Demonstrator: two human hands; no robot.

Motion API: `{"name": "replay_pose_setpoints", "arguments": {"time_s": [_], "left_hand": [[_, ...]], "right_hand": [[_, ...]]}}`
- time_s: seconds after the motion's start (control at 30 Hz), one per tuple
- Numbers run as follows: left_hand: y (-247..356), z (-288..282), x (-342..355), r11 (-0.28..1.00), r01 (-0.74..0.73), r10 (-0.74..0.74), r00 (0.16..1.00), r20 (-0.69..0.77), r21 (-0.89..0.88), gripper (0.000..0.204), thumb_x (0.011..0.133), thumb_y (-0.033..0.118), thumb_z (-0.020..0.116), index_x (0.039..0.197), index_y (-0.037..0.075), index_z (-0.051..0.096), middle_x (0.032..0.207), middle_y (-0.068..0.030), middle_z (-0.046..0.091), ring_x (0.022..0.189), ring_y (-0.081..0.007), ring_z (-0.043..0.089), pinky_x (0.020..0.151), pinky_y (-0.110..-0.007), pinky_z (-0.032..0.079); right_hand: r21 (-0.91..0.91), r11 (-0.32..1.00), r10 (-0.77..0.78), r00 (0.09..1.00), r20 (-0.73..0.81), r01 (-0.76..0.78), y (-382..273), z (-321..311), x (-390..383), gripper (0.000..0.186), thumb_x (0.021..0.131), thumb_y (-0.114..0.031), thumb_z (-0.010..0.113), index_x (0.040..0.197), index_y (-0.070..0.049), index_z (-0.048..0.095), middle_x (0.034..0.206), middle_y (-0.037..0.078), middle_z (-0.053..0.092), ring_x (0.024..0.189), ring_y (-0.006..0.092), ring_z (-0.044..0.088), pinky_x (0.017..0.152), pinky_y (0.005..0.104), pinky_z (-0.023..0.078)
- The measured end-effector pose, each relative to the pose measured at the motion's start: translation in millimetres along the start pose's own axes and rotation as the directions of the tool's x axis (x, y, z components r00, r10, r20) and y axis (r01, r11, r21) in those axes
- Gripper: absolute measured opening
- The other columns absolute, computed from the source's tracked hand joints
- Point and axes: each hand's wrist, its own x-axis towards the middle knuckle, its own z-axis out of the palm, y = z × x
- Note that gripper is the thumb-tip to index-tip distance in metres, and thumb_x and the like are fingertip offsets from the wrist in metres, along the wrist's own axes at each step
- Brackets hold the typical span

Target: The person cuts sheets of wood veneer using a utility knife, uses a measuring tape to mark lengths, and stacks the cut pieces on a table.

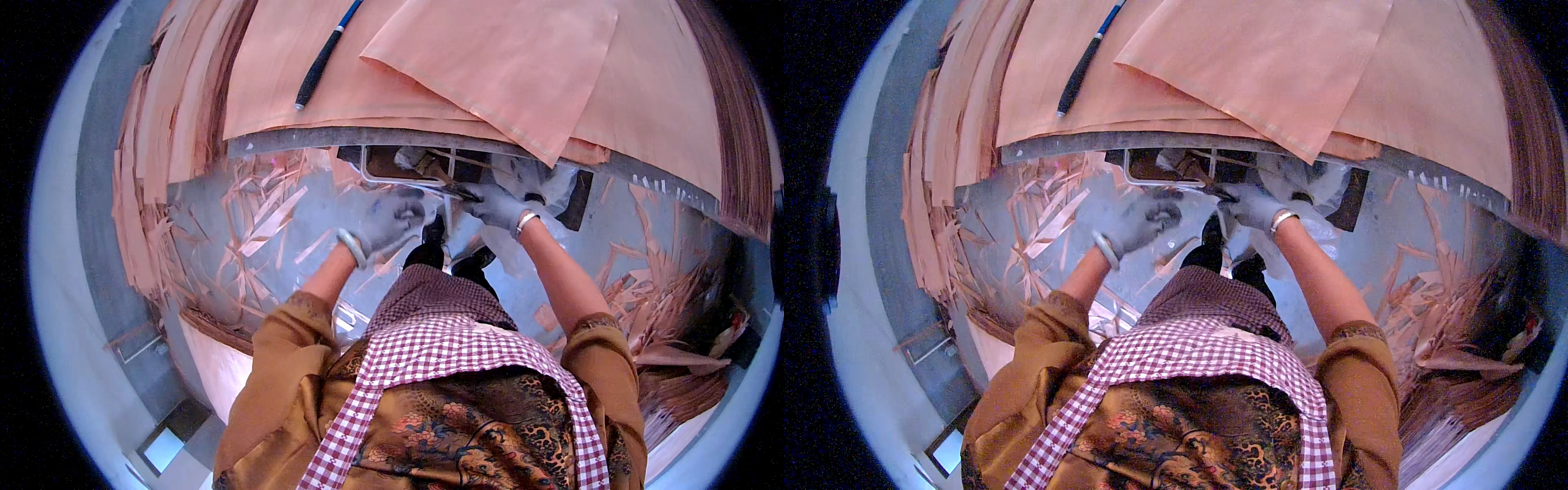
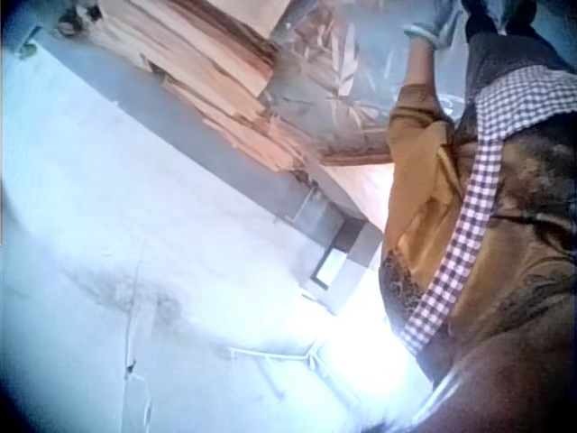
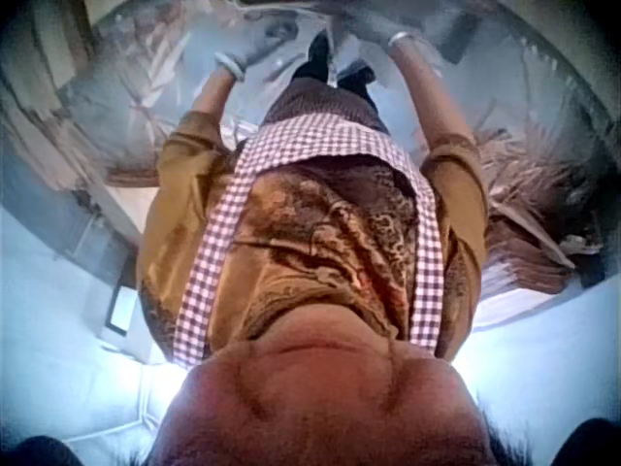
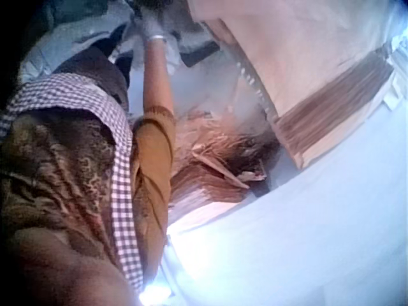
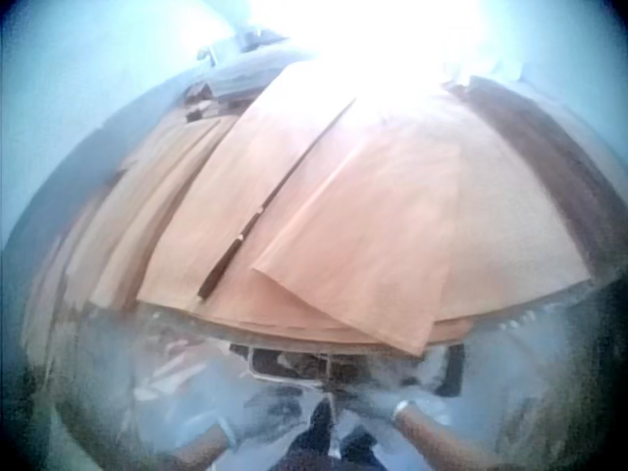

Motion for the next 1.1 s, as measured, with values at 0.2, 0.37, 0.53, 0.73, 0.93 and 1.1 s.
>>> {"name": "replay_pose_setpoints", "arguments": {"time_s": [0.2, 0.37, 0.53, 0.73, 0.93, 1.1], "left_hand": [[-57.5, -26.8, 65.3, 0.792, 0.179, 0.038, 0.940, -0.340, 0.584, 0.026, 0.086, 0.029, 0.057, 0.106, 0.015, 0.066, 0.118, -0.0132, 0.061, 0.111, -0.0312, 0.055, 0.097, -0.045, 0.039], [-120.1, -11.3, 100.4, 0.855, 0.203, 0.058, 0.877, -0.478, 0.477, 0.049, 0.092, 0.043, 0.046, 0.131, 0.015, 0.048, 0.139, -0.0113, 0.044, 0.129, -0.0295, 0.038, 0.109, -0.043, 0.027], [-127.5, -22.8, 105.2, 0.908, 0.204, -0.092, 0.949, -0.303, 0.366, 0.055, 0.094, 0.045, 0.041, 0.139, 0.014, 0.039, 0.148, -0.0112, 0.032, 0.137, -0.0285, 0.026, 0.112, -0.041, 0.021], [-112.2, -57.6, 57.7, 0.828, 0.419, -0.270, 0.881, -0.389, 0.373, 0.038, 0.088, 0.021, 0.054, 0.122, 0.006, 0.053, 0.127, -0.0197, 0.052, 0.118, -0.0305, 0.048, 0.098, -0.041, 0.037], [-192.3, -74.6, -87.3, 0.705, 0.697, -0.544, 0.650, -0.531, 0.130, 0.029, 0.087, 0.012, 0.053, 0.115, 0.004, 0.056, 0.118, -0.0163, 0.056, 0.107, -0.0255, 0.052, 0.087, -0.039, 0.044], [-175.4, -6.3, -134.0, 0.659, 0.749, -0.686, 0.561, -0.464, -0.069, 0.025, 0.087, 0.013, 0.056, 0.110, 0.003, 0.058, 0.112, -0.0146, 0.059, 0.099, -0.0228, 0.054, 0.082, -0.037, 0.045]], "right_hand": [[0.362, 0.923, 0.204, 0.963, -0.175, -0.130, -61.1, -15.1, -15.1, 0.026, 0.087, -0.008, 0.059, 0.113, -0.001, 0.060, 0.080, -0.002, 0.056, 0.071, 0.0076, 0.048, 0.064, 0.0239, 0.042], [0.503, 0.854, 0.235, 0.961, -0.143, -0.134, -89.4, -3.1, -5.4, 0.018, 0.088, -0.009, 0.058, 0.104, -0.002, 0.062, 0.072, 0.003, 0.058, 0.063, 0.0070, 0.047, 0.057, 0.0250, 0.042], [0.072, 0.960, 0.273, 0.961, -0.045, -0.270, -77.6, 19.6, 44.6, 0.025, 0.084, -0.018, 0.056, 0.103, -0.003, 0.061, 0.087, 0.023, 0.063, 0.074, 0.0321, 0.062, 0.068, 0.0381, 0.048], [0.092, 0.945, 0.313, 0.949, 0.040, -0.315, -61.6, 6.2, 39.7, 0.029, 0.080, -0.018, 0.057, 0.105, -0.007, 0.064, 0.099, 0.019, 0.065, 0.089, 0.0354, 0.062, 0.081, 0.0414, 0.048], [-0.013, 0.994, 0.105, 0.995, -0.001, -0.105, -35.7, 29.8, 64.2, 0.034, 0.077, -0.022, 0.058, 0.105, -0.003, 0.064, 0.101, 0.020, 0.065, 0.089, 0.0352, 0.061, 0.079, 0.0442, 0.047], [0.012, 0.979, 0.200, 0.978, 0.058, -0.201, -27.7, 29.5, 44.2, 0.027, 0.076, -0.016, 0.056, 0.100, -0.010, 0.065, 0.089, 0.018, 0.066, 0.080, 0.0345, 0.062, 0.071, 0.0433, 0.047]]}}
